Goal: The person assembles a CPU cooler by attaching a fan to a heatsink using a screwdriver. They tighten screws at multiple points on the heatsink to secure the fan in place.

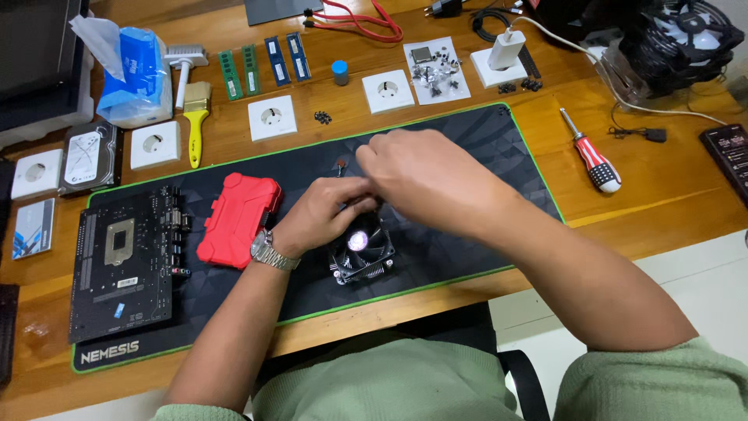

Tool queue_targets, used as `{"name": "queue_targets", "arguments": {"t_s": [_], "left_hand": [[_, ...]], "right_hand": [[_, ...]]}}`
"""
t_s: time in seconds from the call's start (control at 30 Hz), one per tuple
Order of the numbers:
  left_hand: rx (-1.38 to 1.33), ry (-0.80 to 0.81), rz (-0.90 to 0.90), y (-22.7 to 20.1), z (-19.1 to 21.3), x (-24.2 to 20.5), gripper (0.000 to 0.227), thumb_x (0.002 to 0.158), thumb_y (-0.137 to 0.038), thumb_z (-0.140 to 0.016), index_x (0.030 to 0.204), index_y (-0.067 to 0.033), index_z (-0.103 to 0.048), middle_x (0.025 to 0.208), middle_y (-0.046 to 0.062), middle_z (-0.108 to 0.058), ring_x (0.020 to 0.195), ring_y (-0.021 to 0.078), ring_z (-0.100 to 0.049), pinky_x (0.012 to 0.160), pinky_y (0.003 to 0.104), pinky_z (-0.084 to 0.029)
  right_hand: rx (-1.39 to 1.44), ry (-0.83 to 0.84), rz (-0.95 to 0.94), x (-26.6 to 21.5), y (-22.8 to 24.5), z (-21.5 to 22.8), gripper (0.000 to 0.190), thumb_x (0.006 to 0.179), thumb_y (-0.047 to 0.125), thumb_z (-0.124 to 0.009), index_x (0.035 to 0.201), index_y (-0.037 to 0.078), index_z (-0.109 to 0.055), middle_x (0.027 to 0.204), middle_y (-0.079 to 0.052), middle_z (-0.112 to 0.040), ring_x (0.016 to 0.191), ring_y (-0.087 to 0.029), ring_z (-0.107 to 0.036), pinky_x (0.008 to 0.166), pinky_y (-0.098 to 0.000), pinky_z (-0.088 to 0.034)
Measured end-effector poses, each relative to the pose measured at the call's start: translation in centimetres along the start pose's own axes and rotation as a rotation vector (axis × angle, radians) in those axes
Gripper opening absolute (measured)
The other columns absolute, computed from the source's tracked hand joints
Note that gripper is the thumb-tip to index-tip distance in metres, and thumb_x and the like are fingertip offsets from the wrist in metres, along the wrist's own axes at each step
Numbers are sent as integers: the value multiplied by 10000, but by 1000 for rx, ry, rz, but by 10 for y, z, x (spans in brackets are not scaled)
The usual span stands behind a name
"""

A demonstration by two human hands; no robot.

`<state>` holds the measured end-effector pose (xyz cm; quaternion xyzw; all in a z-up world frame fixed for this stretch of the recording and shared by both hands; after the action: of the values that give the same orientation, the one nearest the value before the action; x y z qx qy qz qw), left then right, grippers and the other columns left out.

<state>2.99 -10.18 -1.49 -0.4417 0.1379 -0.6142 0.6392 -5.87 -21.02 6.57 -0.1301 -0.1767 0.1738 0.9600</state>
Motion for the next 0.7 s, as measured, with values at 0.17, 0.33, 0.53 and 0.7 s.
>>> {"name": "queue_targets", "arguments": {"t_s": [0.17, 0.33, 0.53, 0.7], "left_hand": [[-25, -38, -9, -7, -2, -1, 61, 1063, -127, -723, 1068, -72, -748, 878, 163, -784, 849, 420, -790, 710, 494, -661], [-13, -34, -3, 4, -1, -2, 189, 1115, -183, -646, 1046, -17, -701, 864, 216, -764, 817, 478, -765, 671, 523, -647], [43, 34, 15, -4, 0, 0, 118, 1074, -103, -690, 971, -47, -674, 861, 183, -748, 840, 425, -767, 693, 489, -625], [29, 10, 68, 10, -1, -5, 86, 1037, -7, -683, 1008, -54, -749, 869, 153, -782, 861, 405, -775, 766, 484, -625]], "right_hand": [[86, -4, -33, 10, -4, -9, 290, 1030, 356, -651, 828, 149, -678, 638, -28, -633, 599, -273, -686, 505, -424, -557], [347, 132, 17, 11, -6, 16, 355, 1032, 432, -745, 1055, 90, -651, 850, -88, -710, 799, -336, -747, 630, -467, -613], [438, 156, 32, 2, -5, -2, 193, 1059, 214, -707, 993, 61, -610, 804, -82, -624, 780, -402, -714, 633, -472, -588], [209, 19, -59, 5, -9, -10, 355, 1080, 432, -663, 915, 117, -665, 692, -41, -647, 641, -313, -737, 519, -440, -582]]}}
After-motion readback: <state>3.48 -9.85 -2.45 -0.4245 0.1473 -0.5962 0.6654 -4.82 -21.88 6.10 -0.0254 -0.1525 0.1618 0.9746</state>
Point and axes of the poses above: each hand's wrist, its own x-axis towards the middle knuckle, its own z-axis out of the back of the hand, y = z × x, the point moved 6 cm from there along x, towards the middle knuckle
